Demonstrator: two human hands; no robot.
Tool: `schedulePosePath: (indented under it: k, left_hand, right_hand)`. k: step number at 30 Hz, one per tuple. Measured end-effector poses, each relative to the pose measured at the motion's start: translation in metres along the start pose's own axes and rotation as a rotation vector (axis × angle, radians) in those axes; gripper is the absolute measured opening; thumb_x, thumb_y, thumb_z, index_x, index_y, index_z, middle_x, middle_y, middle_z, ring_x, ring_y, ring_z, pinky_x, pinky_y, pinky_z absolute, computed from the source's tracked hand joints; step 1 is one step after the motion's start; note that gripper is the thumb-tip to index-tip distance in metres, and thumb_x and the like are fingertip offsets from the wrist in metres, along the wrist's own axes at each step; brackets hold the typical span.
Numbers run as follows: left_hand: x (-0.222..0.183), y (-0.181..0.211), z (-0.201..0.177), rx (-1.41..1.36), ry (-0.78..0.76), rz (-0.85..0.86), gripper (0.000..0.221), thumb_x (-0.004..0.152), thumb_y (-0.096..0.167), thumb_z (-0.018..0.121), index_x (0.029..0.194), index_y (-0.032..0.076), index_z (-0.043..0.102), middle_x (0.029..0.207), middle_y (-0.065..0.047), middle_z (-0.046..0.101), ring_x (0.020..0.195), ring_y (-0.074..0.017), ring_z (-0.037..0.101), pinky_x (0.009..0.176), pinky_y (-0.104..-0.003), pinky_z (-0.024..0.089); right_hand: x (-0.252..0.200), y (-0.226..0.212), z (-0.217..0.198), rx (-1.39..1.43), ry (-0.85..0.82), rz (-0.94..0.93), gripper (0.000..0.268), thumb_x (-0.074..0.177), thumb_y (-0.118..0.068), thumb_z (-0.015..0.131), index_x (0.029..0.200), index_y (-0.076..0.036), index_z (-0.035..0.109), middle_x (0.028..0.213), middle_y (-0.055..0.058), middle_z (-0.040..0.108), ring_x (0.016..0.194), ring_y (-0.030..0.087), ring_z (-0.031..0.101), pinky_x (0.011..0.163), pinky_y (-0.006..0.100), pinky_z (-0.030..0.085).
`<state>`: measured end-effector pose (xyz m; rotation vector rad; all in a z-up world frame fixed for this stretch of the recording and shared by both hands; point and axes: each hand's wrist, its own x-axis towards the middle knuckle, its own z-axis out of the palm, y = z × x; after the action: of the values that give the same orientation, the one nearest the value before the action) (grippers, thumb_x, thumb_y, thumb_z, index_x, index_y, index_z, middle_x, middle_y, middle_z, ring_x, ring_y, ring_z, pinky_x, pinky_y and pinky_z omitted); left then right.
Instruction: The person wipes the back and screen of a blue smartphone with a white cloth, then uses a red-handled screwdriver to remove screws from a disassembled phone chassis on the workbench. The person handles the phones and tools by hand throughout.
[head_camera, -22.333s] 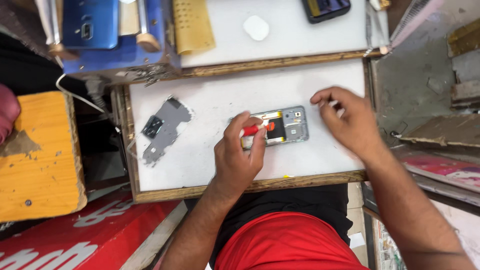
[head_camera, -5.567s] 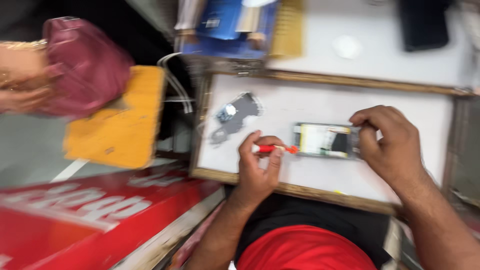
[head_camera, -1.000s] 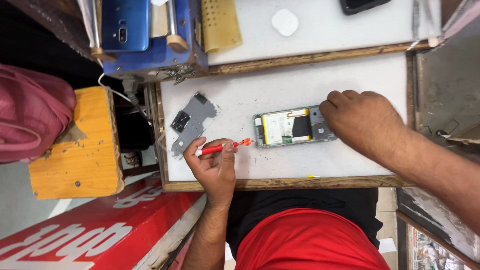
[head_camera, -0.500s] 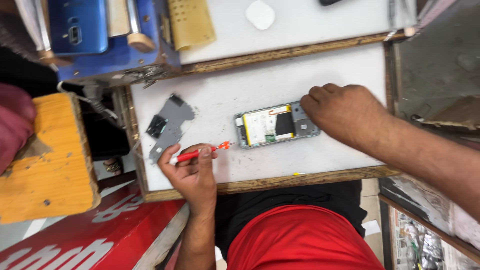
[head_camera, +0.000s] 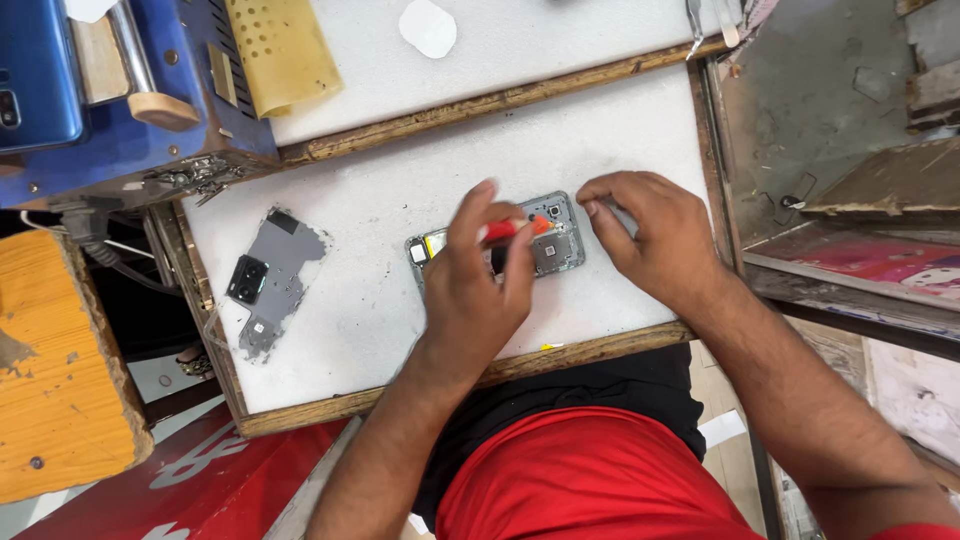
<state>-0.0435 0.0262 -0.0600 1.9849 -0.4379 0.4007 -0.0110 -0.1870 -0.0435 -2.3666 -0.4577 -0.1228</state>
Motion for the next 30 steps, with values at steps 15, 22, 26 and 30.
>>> schedulePosePath:
  k: [15,22,26,30]
  left_hand:
    - [0.009,-0.011,0.013,0.118,-0.096,0.034,0.065,0.104,0.0,0.07,0.15,0.006,0.024,0.106,-0.015,0.072,0.097,-0.0252,0.078,0.081,-0.033,0.068]
    - [0.019,0.003,0.01,0.126,-0.141,0.11,0.063,0.102,-0.004,0.071,0.148,0.008,0.029,0.103,-0.014,0.071,0.091,-0.0233,0.077,0.076,-0.033,0.066]
    - [0.029,0.016,0.005,0.209,-0.245,0.259,0.054,0.103,-0.005,0.064,0.144,0.016,0.037,0.117,-0.01,0.071,0.105,-0.0255,0.075,0.087,-0.036,0.064]
    - [0.039,0.025,0.007,0.402,-0.281,0.248,0.041,0.107,0.007,0.071,0.14,0.015,0.049,0.106,-0.006,0.069,0.094,-0.0234,0.071,0.084,-0.042,0.06]
  right_hand:
    - [-0.004,0.014,0.01,-0.082,-0.034,-0.096,0.012,0.092,-0.009,0.076,0.104,-0.01,0.072,0.101,0.006,0.075,0.1,0.025,0.072,0.088,0.041,0.057]
    - [-0.005,0.017,0.011,-0.116,-0.061,-0.092,0.013,0.093,-0.01,0.076,0.105,-0.01,0.072,0.1,0.005,0.074,0.101,0.023,0.071,0.091,0.04,0.057]
    - [-0.006,0.02,0.012,-0.166,-0.089,-0.081,0.022,0.086,-0.01,0.079,0.107,-0.008,0.072,0.104,0.007,0.074,0.105,0.024,0.07,0.095,0.041,0.056]
    - [-0.007,0.02,0.012,-0.117,-0.111,-0.066,0.022,0.088,-0.012,0.083,0.106,-0.009,0.071,0.106,0.007,0.073,0.108,0.024,0.069,0.097,0.041,0.056]
